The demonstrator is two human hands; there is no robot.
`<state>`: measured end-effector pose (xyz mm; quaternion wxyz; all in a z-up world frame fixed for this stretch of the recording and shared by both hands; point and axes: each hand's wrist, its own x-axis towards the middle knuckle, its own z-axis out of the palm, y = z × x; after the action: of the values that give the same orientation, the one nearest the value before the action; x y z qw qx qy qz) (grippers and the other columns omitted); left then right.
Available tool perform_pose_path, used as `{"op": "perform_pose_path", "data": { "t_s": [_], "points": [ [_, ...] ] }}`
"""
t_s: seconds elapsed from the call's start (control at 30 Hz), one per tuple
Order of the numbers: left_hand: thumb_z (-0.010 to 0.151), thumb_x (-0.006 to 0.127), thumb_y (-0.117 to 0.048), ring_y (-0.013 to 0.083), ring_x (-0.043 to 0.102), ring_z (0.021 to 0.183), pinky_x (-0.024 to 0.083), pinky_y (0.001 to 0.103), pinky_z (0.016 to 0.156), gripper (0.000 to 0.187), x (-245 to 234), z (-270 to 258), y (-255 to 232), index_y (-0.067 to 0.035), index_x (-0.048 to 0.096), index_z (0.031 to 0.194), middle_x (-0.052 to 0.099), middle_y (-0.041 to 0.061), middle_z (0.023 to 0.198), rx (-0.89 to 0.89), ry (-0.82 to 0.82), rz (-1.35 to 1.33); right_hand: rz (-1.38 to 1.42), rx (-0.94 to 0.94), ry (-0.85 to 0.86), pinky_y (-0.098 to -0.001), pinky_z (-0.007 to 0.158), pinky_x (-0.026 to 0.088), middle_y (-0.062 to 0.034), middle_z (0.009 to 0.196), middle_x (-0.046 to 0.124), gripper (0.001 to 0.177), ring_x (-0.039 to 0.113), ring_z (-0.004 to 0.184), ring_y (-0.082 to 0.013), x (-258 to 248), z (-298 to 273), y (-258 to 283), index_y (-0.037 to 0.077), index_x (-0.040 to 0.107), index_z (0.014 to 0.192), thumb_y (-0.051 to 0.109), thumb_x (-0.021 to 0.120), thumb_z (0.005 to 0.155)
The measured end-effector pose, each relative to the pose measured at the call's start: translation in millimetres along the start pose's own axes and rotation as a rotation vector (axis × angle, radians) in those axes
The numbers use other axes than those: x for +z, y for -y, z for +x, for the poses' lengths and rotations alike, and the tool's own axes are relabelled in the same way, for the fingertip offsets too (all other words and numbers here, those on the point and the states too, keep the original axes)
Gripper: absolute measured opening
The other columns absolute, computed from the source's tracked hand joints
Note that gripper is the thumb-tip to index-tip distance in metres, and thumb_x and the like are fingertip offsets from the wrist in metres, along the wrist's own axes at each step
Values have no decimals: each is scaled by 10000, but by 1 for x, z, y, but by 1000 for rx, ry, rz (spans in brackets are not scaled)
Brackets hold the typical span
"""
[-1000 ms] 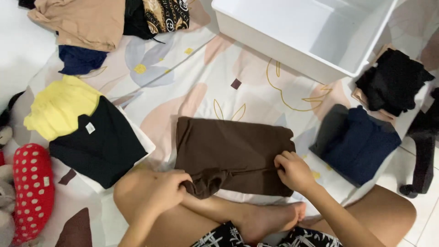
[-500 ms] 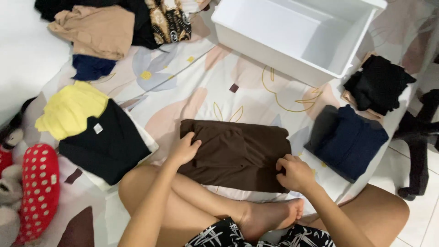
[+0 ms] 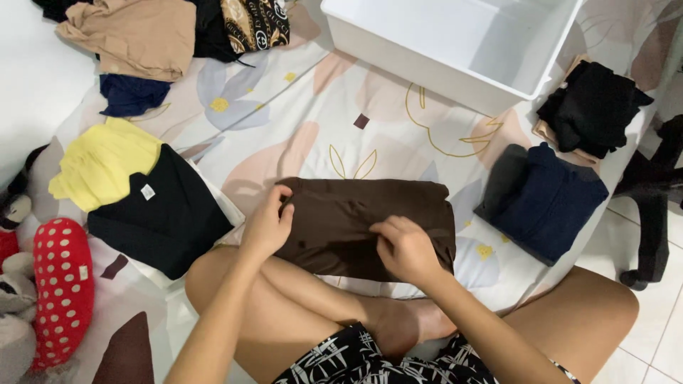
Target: Folding various items of clothing and organizing them.
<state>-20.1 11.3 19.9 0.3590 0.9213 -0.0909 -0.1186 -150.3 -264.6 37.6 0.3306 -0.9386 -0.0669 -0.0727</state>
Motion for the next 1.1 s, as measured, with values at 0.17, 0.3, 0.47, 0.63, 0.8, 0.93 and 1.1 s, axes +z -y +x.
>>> {"op": "perform_pose_path", "data": {
  "t_s": [0.17,0.3,0.47,0.63,0.8,0.93,1.1],
  "points": [
    [826,726,-250,399,602,1128,475,507,954,399,-5,-30,-35,-104,664,1192,640,188,1268,204,130,196,138,-9,46,-440,766,533,-136,893,673,194,650,864,-355,18,-22,-11,36,736,977,37,639,809],
    [684,833,-291,454,370,1391,223,627,1107,545,14,-47,-54,-100,679,1170,476,194,1452,391,235,492,148,34,68,-453,782,539,-151,938,684,134,658,904,-376,21,-12,-10,43,707,979,49,618,879],
    [781,727,-178,389,348,1446,134,655,1176,343,24,-21,-32,-114,724,1118,530,144,1427,454,299,673,109,-32,33,-470,691,546,-155,990,684,112,667,827,-398,3,18,-25,50,642,1033,89,584,944],
    [883,593,-85,279,500,1352,196,629,1230,283,-18,-16,-25,-112,772,1101,719,22,1197,519,209,517,-169,-226,339,-487,570,532,-105,868,680,232,677,710,-374,-31,39,-25,117,634,1010,342,657,960],
    [830,606,-85,277,522,1319,214,616,1209,332,-5,-50,-8,-130,778,1111,728,9,1198,512,326,518,-352,-294,414,-475,530,516,-104,821,642,238,658,625,-340,-19,-18,-38,106,648,996,257,689,816],
    [812,619,-98,299,512,1308,230,614,1175,343,12,-60,11,-138,780,1111,701,41,1253,436,398,519,-348,-218,271,-443,637,532,-74,821,635,160,673,741,-283,6,-59,-62,128,679,902,155,697,745],
    [853,619,-187,284,501,1319,226,582,1200,291,-10,-62,-25,-155,782,1092,690,37,1257,318,545,614,-268,-79,191,-446,694,534,-91,836,642,224,662,795,-319,-10,-75,-52,121,727,955,175,709,739]
  ]
}}
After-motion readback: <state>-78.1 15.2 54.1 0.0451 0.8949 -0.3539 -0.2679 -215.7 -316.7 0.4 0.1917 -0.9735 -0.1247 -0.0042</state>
